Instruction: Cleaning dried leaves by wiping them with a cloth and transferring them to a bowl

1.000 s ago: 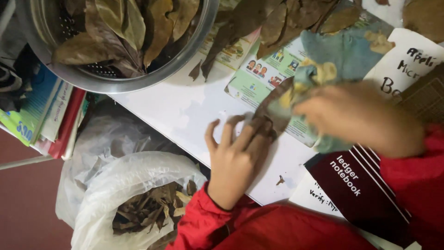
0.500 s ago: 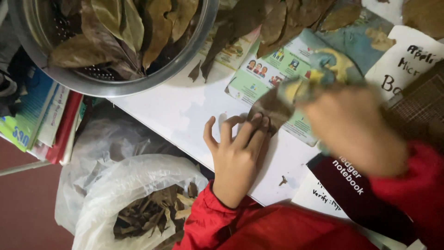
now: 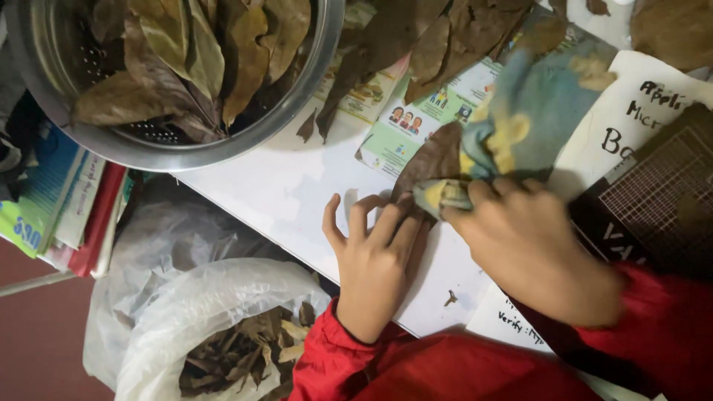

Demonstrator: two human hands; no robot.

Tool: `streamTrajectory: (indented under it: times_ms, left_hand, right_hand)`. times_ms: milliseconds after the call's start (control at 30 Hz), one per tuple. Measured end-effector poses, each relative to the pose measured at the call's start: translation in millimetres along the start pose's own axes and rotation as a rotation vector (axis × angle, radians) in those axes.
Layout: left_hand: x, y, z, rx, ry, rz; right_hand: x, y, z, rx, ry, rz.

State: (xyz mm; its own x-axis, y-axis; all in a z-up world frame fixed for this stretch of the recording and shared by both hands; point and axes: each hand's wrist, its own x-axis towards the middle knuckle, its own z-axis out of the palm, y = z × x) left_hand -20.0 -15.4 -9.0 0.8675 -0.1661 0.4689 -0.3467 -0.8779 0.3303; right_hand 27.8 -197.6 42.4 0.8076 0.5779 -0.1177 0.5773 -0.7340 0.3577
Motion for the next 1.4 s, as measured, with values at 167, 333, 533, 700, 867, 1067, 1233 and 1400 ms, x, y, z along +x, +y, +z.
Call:
streamTrajectory:
  times_ms: [167,333,533,700,867,1067,1233,1400]
  left_hand:
    - [1,1,-4,0.008,-0.011,-0.011]
    - [3,0,-5,-0.004,0.011,0.005]
    - [4,-1,-3,-0.031,0.003,-0.002]
    - [3,-1,-3,-0.007,0.015,0.005]
    - [2,-1,-4,-0.021,0.006,0.014]
    - [0,-1,-4,-0.017,-0.012,0.009]
    - [2,-2,-5,-0.026,-0.003,0.026]
    - [4,-1,-6,-0.032,-0.016,0.017]
  right_hand:
    - [35,21,20,-0.093,-0.134,0.174]
    - [21,18,-3,-0.142,-0.034,0.179]
    - [19,-5,17,-0.072,0.158,0.070]
    - [47,21,23,0.021,-0.005,0.106]
    - [49,28,18,0.176,0.023,0.084]
    - [25,5,10,0.170,-0.031,-0.046]
    - [47,27,0,0.289,-0.282,0.050]
    - [36,-2,33,-0.125,0.035,0.015]
